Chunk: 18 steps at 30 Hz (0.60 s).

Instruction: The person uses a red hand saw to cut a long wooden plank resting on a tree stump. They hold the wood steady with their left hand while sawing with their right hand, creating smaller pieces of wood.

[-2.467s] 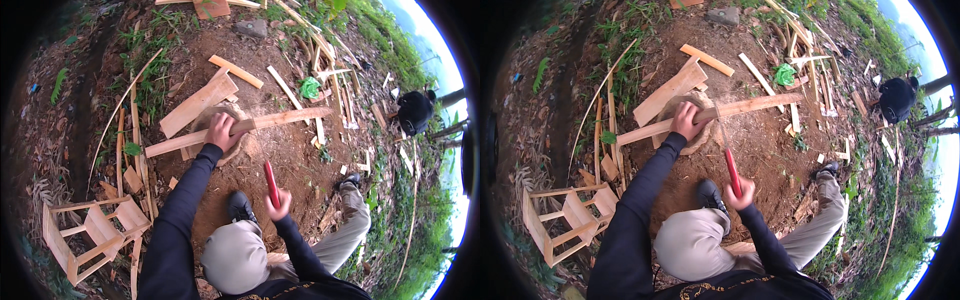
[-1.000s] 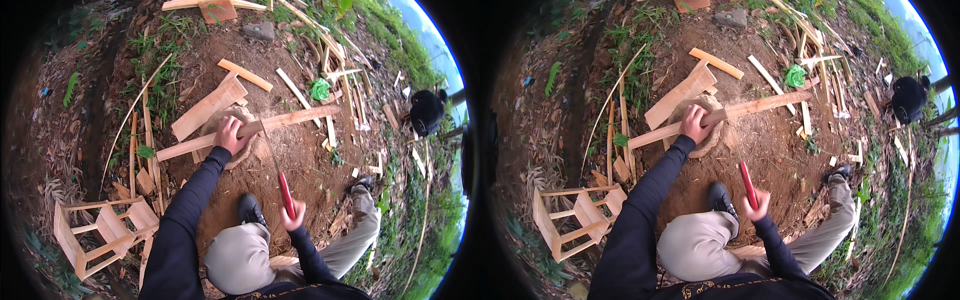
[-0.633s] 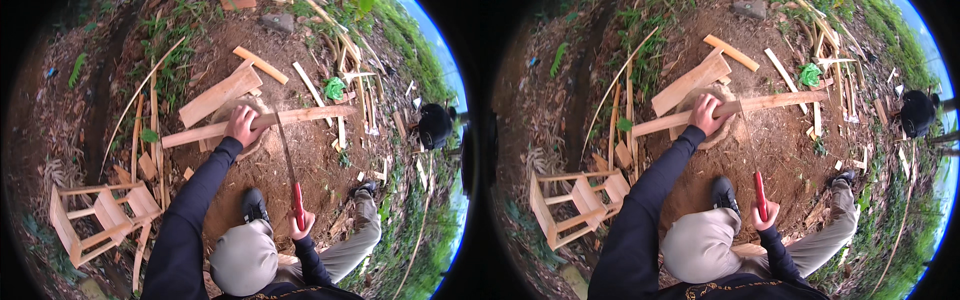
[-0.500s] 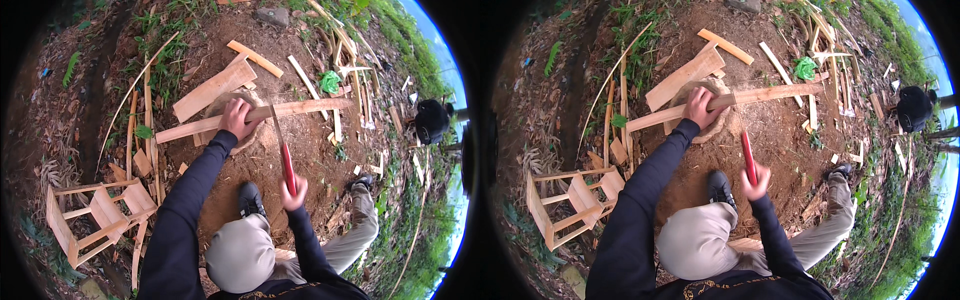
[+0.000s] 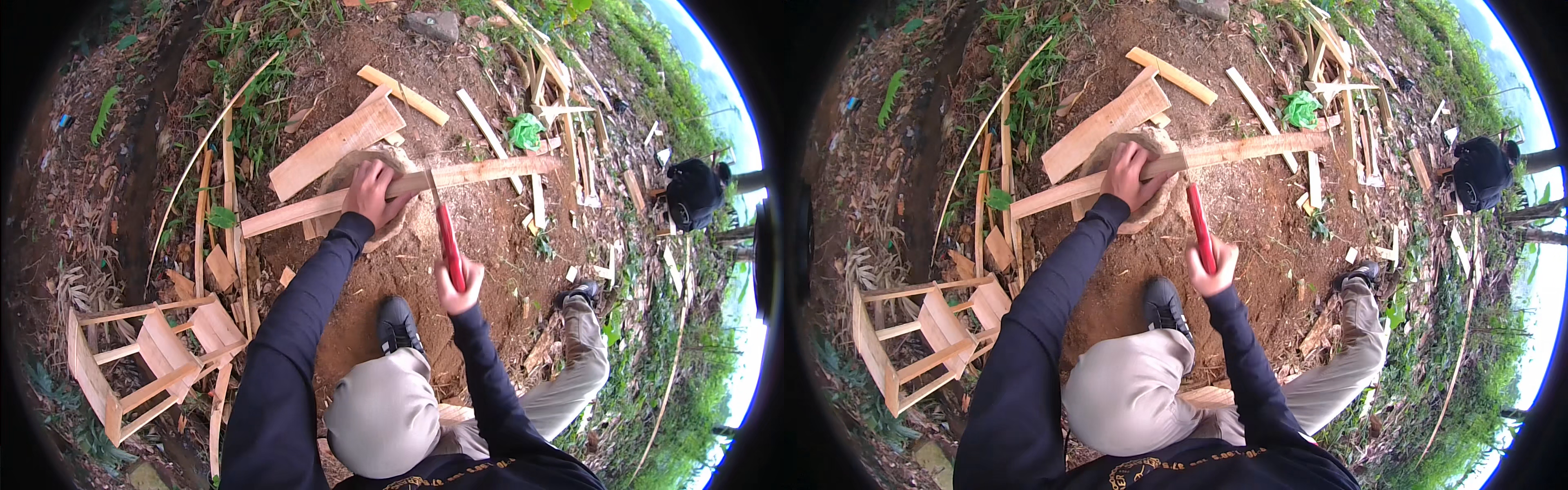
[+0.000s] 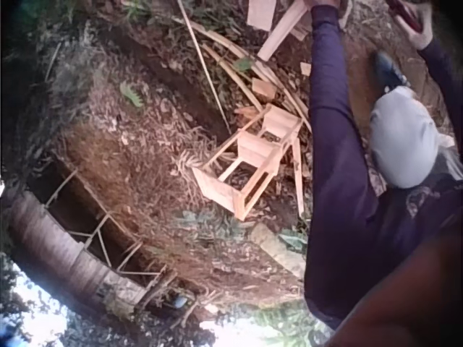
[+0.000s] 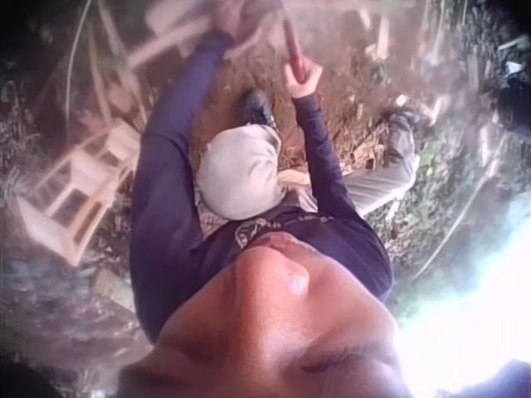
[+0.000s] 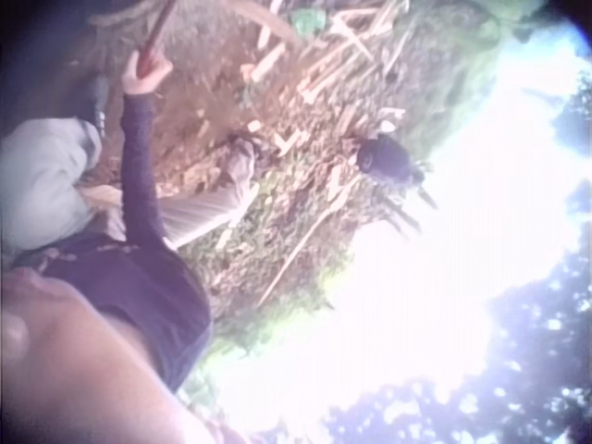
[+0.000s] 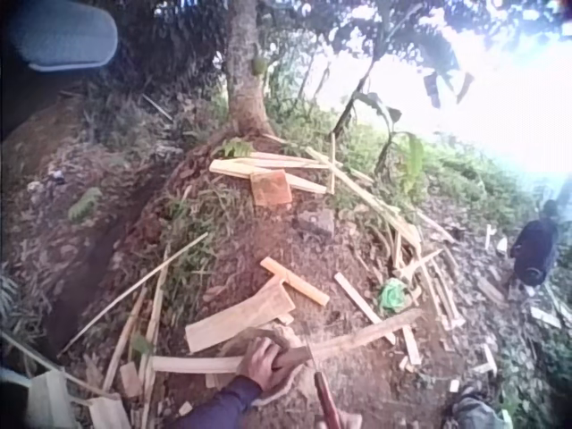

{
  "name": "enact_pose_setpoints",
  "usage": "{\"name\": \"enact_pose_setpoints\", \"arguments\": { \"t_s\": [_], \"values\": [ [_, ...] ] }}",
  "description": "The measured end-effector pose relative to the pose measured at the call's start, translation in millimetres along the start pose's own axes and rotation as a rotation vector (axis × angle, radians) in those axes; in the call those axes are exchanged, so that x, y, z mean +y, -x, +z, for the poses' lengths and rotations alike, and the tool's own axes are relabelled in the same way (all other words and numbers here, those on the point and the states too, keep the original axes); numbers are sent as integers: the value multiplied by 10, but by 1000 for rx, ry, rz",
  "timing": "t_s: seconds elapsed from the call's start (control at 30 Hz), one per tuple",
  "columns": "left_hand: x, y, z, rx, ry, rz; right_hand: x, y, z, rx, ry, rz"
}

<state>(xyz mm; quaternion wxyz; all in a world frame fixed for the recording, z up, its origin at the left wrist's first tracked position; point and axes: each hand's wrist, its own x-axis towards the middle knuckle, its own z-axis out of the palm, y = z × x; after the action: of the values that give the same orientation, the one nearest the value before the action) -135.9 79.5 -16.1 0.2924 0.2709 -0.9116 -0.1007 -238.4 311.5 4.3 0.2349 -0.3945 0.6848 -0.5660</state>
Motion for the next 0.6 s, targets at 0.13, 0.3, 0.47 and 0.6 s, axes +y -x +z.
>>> {"name": "enact_pose_setpoints", "arguments": {
  "t_s": [0.13, 0.3, 0.47, 0.6],
  "values": [
    [-55, 67, -36, 24, 42, -32, -139, 399, -205, 6, 39, 11],
    [-47, 35, -23, 16, 73, -18, -14, 1039, -567, -36, 149, 38],
    [-22, 25, -2, -7, 9, -5, -15, -62, 27, 0, 29, -7],
    [-26, 43, -29, 35, 54, -12, 15, 509, -201, 18, 71, 2]
  ]
}}
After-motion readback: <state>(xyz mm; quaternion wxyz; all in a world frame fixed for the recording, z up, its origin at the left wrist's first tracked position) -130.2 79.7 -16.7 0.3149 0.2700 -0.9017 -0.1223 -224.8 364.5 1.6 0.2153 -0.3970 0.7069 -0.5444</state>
